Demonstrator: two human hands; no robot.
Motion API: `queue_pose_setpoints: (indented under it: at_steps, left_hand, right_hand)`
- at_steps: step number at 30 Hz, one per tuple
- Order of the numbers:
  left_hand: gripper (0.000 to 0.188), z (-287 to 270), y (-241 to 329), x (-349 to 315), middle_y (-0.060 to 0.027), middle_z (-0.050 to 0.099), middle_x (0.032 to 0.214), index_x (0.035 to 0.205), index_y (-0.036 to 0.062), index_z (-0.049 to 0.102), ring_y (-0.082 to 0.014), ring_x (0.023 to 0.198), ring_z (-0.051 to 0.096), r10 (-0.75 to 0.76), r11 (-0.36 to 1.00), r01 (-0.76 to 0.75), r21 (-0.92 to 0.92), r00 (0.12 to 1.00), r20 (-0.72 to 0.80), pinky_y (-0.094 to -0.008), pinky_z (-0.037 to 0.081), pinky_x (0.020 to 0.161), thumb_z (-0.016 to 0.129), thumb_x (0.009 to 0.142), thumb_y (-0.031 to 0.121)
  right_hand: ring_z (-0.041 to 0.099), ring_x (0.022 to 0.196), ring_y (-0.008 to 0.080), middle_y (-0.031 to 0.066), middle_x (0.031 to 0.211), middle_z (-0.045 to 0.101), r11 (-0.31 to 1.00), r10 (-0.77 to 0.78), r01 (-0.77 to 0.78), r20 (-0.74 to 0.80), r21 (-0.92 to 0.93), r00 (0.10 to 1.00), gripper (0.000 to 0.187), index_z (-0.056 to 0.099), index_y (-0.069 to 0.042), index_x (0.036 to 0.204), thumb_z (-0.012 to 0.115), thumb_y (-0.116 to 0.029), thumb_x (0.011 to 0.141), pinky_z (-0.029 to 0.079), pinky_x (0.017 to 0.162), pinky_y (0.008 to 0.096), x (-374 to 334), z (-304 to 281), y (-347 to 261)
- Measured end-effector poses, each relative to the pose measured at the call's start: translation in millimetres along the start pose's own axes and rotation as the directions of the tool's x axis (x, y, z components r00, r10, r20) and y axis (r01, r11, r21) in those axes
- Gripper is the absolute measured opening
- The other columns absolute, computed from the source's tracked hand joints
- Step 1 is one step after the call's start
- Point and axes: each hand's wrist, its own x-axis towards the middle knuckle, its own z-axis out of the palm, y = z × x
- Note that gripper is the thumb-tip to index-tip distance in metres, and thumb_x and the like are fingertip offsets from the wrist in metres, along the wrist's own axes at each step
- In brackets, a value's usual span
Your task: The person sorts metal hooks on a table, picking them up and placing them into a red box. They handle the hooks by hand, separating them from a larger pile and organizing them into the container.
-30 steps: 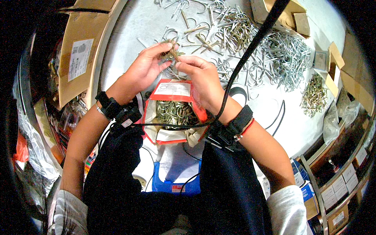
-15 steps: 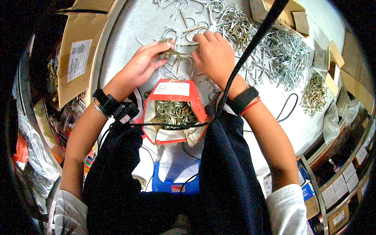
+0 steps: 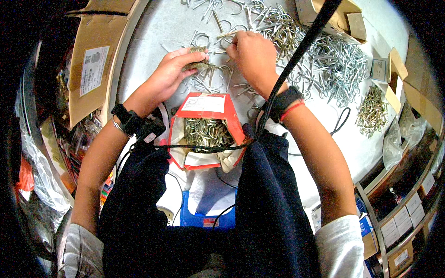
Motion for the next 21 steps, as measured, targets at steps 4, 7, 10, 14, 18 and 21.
queue_pose_setpoints:
  at_steps: [4,7,10,14,18,21]
  left_hand:
    - [0.022,0.1,1.0,0.1,-0.0001,0.063,0.104,0.103,0.0088,0.062,-0.0107,0.103,0.052,-0.005,0.999,0.004,-0.041,1.000,-0.022,-0.0302,0.036,0.092,0.061,0.087,0.024]
    - [0.021,0.9,1.6,-2.1,0.0002,0.062,0.105,0.102,0.0097,0.062,-0.0108,0.104,0.051,-0.003,0.995,0.000,-0.103,1.000,-0.029,-0.0316,0.035,0.093,0.061,0.087,0.024]
    - [0.020,-1.6,-2.2,-1.0,0.0005,0.061,0.106,0.103,0.0105,0.061,-0.0107,0.104,0.051,0.005,0.987,-0.007,-0.162,1.000,-0.016,-0.0324,0.034,0.093,0.060,0.087,0.023]
    - [0.021,-2.1,-2.7,-3.9,0.0003,0.061,0.106,0.102,0.0109,0.061,-0.0105,0.104,0.050,0.003,0.986,-0.005,-0.168,1.000,-0.010,-0.0324,0.035,0.092,0.062,0.086,0.024]
    - [0.021,1.5,-3.5,-3.9,0.0001,0.062,0.103,0.101,0.0106,0.060,-0.0102,0.099,0.052,-0.004,0.997,0.001,-0.078,0.999,-0.039,-0.0293,0.037,0.089,0.064,0.085,0.025]
    - [0.022,-0.2,-2.4,-4.3,0.0007,0.062,0.100,0.100,0.0101,0.060,-0.0099,0.095,0.053,0.010,0.999,-0.012,-0.034,0.999,-0.045,-0.0269,0.037,0.087,0.065,0.084,0.024]
  right_hand:
    - [0.061,0.069,0.0300,0.0140,0.076,0.062,0.882,0.176,-0.177,0.043,0.436,0.983,0.019,0.062,-0.004,0.088,0.062,-0.021,0.080,0.048,0.062,0.0390,-16.9,-10.0,-33.3]
    - [0.062,0.069,0.0294,0.0138,0.076,0.062,0.800,0.228,-0.250,0.108,0.546,0.968,0.017,0.061,-0.004,0.087,0.062,-0.019,0.080,0.048,0.062,0.0378,-27.4,-9.6,-50.8]
    - [0.062,0.070,0.0307,0.0140,0.077,0.063,0.751,0.259,-0.294,0.146,0.591,0.955,0.017,0.061,-0.004,0.088,0.061,-0.019,0.081,0.049,0.064,0.0385,-30.4,-7.5,-56.5]
    - [0.062,0.073,0.0318,0.0144,0.078,0.063,0.773,0.216,-0.256,0.139,0.581,0.967,0.016,0.061,-0.004,0.089,0.060,-0.017,0.081,0.049,0.066,0.0397,-32.2,-4.4,-57.0]
    - [0.061,0.078,0.0317,0.0150,0.079,0.063,0.833,0.118,-0.181,0.152,0.523,0.981,0.016,0.062,-0.005,0.090,0.060,-0.016,0.080,0.048,0.068,0.0415,-32.1,-4.8,-52.3]
    - [0.060,0.079,0.0319,0.0143,0.080,0.063,0.894,0.021,-0.082,0.142,0.440,0.990,0.014,0.062,-0.005,0.089,0.059,-0.016,0.080,0.049,0.070,0.0418,-23.8,-2.1,-42.0]
